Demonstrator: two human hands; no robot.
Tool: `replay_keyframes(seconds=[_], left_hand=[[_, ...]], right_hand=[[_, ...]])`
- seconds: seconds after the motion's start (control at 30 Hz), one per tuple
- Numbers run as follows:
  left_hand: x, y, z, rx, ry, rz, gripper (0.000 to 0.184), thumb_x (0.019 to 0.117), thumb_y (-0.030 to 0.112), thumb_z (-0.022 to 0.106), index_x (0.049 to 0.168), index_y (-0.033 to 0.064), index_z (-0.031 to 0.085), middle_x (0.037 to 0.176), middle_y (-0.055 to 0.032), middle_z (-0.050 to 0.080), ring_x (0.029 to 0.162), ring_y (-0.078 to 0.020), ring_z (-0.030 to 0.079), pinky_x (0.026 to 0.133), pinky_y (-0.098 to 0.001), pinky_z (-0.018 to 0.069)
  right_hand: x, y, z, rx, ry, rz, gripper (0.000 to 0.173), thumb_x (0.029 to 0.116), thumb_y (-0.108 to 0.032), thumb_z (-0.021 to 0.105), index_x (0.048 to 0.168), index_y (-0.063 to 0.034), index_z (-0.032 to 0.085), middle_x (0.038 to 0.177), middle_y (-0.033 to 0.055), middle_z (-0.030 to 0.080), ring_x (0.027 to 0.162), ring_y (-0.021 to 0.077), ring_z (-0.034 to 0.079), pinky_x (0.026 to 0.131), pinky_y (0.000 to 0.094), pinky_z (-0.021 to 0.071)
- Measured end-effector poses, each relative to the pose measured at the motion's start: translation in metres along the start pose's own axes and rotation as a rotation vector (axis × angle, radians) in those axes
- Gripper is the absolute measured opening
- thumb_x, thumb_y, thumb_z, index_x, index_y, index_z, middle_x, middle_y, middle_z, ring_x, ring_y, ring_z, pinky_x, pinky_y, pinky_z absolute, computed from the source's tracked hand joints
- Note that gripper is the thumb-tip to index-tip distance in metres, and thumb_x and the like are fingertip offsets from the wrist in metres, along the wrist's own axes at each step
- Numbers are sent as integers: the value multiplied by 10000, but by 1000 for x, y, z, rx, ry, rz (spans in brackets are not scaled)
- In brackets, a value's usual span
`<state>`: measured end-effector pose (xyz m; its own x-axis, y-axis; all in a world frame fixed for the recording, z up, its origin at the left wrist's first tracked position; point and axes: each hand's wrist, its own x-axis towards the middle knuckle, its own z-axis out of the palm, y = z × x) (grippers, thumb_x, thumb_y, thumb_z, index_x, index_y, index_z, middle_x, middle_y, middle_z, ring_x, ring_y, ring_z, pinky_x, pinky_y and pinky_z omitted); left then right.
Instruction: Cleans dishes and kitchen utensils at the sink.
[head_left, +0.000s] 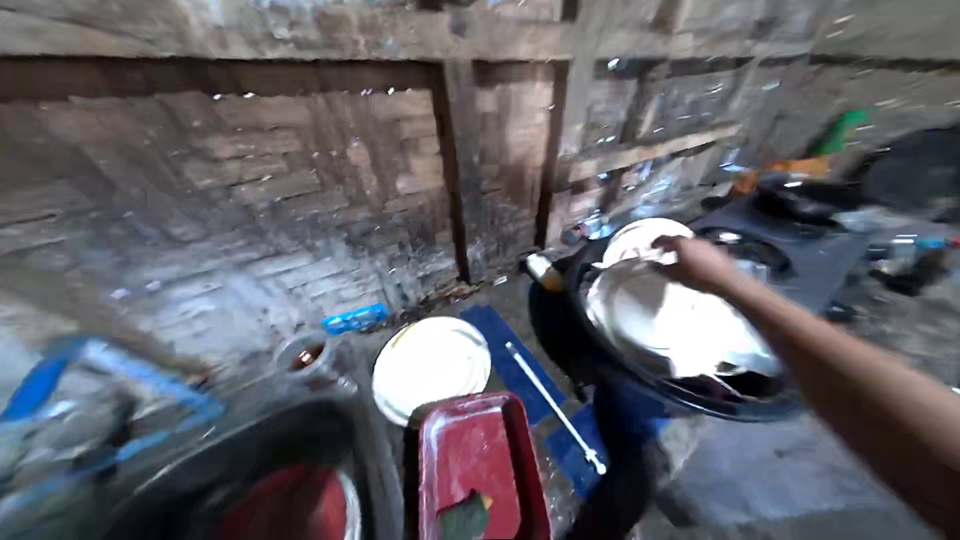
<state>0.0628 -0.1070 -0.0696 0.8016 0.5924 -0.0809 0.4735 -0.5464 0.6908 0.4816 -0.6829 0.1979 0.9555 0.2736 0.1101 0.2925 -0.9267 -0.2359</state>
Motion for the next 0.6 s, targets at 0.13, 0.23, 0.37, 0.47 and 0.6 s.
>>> replay_keyframes(seconds=[0.13, 0.23, 0.37, 0.47, 0.6], left_hand=[[67, 125, 42, -223, 0, -218, 545, 1055, 502, 505, 1295, 28, 628, 1070, -195, 697, 863, -303, 701, 716, -503, 595], [85, 163, 59, 102, -32, -294, 470, 1013, 389, 628, 1304, 20, 646, 1275, -220, 662, 1195, -356, 636, 1049, -543, 481], [68, 163, 55, -17, -28, -389, 385, 1079, 238, 513, 1318, -50, 602, 1269, -240, 641, 1148, -322, 638, 996, -478, 516], [42, 144, 44, -304, 131, -464, 377, 1085, 242, 502, 1318, -45, 572, 1182, -237, 638, 982, -296, 651, 841, -461, 563], [-13, 91, 26, 136, 120, -348, 410, 1041, 229, 577, 1360, -29, 581, 1336, -242, 617, 1242, -330, 609, 1061, -483, 499]], right_hand=[[15, 46, -1, 50, -312, 20, 575, 896, -275, 814, 1367, -25, 597, 1195, 275, 674, 1120, 469, 641, 974, 684, 476], [24, 53, 2, 271, -392, -17, 407, 890, -160, 813, 1218, 10, 643, 991, 202, 697, 894, 331, 687, 807, 529, 572], [35, 59, -3, 524, -389, -68, 287, 941, -136, 748, 1168, -8, 630, 885, 158, 674, 758, 277, 666, 688, 479, 579], [28, 42, -20, 577, -326, -116, 127, 971, -84, 682, 1071, -13, 650, 845, 119, 656, 722, 218, 628, 655, 411, 542], [22, 18, -47, 612, -292, -149, 79, 1014, -27, 581, 1072, 6, 624, 861, 130, 658, 719, 200, 635, 659, 382, 555]])
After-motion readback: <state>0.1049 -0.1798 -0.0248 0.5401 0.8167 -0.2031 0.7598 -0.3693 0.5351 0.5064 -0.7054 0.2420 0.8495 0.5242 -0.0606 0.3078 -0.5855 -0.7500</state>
